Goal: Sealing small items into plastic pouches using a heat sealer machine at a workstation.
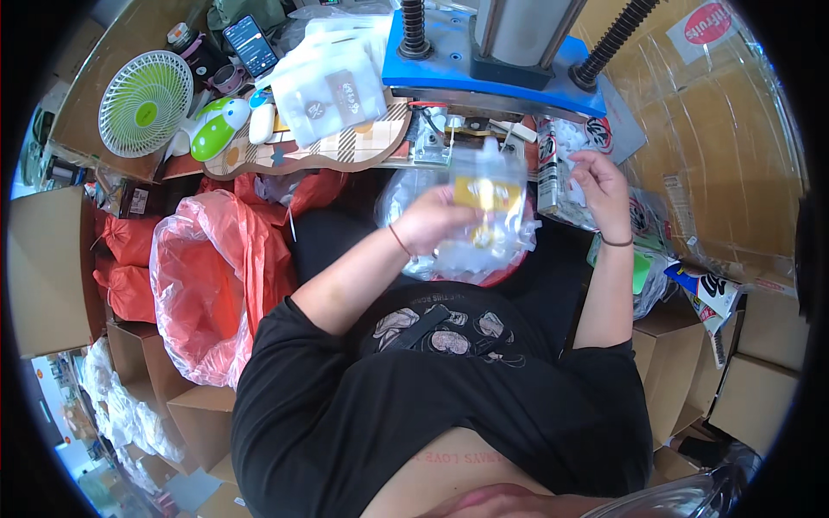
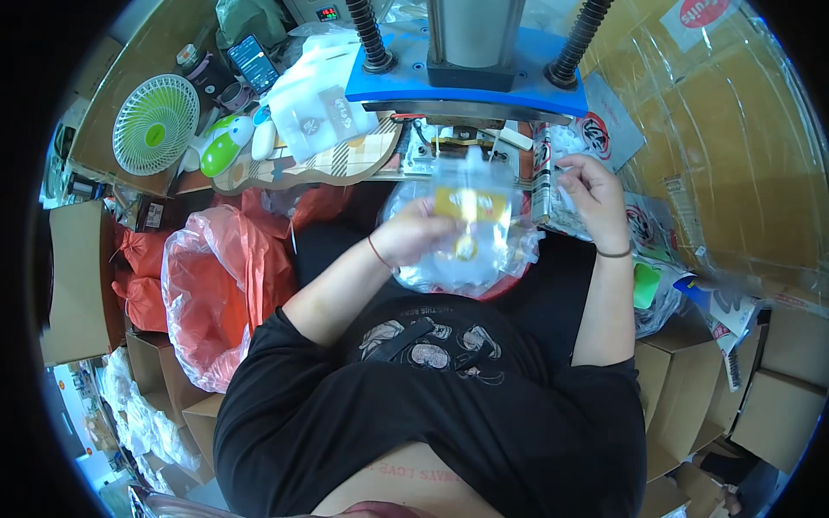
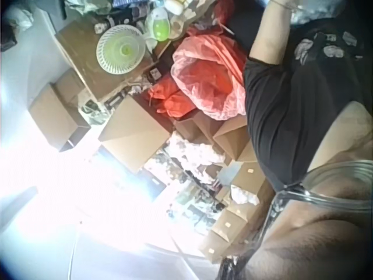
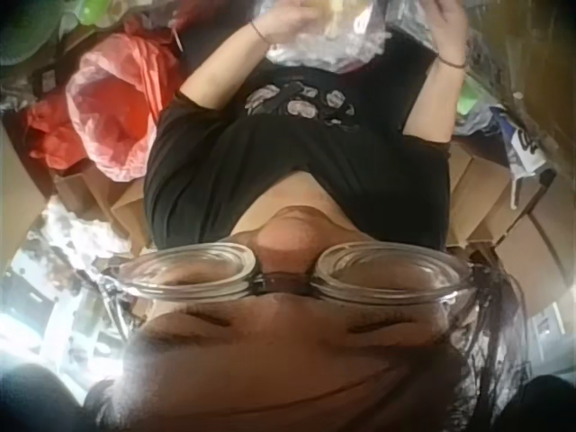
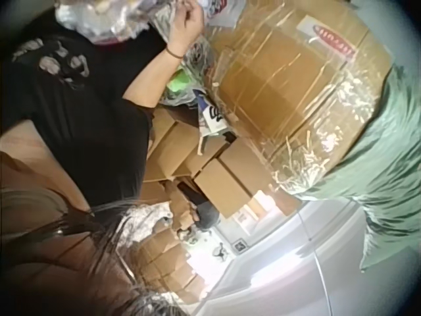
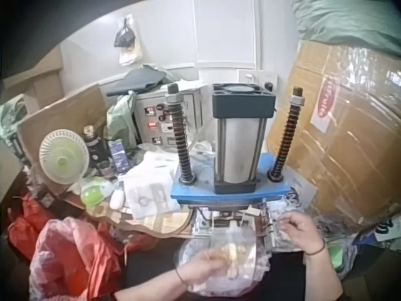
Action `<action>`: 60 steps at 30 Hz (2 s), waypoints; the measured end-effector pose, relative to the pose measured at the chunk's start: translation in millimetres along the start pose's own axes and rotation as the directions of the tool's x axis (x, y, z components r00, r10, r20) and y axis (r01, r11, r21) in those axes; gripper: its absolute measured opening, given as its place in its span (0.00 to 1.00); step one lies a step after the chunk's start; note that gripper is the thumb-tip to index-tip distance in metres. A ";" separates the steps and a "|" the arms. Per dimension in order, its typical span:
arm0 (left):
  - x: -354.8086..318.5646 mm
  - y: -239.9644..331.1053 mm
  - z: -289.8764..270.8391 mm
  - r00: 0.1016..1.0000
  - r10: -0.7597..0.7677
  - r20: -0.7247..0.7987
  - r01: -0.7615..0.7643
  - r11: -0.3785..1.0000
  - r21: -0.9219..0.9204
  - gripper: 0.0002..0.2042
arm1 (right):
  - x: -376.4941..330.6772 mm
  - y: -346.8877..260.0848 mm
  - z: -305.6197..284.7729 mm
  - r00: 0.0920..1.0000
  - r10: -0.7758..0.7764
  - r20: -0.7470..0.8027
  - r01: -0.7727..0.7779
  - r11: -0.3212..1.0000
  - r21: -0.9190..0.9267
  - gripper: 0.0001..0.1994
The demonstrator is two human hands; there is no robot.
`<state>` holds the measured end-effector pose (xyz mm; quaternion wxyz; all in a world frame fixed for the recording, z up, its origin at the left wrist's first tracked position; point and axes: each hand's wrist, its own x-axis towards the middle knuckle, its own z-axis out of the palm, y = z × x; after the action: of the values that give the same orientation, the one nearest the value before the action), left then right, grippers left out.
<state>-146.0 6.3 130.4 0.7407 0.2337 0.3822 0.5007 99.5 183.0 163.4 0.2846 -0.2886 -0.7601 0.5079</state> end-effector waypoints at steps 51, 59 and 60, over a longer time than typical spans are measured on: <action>-2.1 -16.1 -9.2 0.996 0.084 0.023 -0.086 0.994 0.071 0.12 | -16.0 -28.8 -7.1 0.997 0.082 0.007 -0.035 0.492 -0.870 0.13; 9.0 27.4 -21.4 0.917 0.171 -0.359 -0.040 0.938 0.344 0.23 | -34.9 7.5 0.1 0.984 0.178 0.000 -0.088 0.485 -0.870 0.16; 6.5 29.9 -20.0 0.833 0.242 -0.497 0.028 0.879 0.475 0.26 | -36.5 5.9 3.4 0.984 0.170 -0.055 -0.133 0.492 -0.861 0.17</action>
<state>-177.5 23.2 138.0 0.4940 0.2740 0.6699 0.4819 122.4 156.2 151.6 0.0437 -0.4477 -0.8884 0.0915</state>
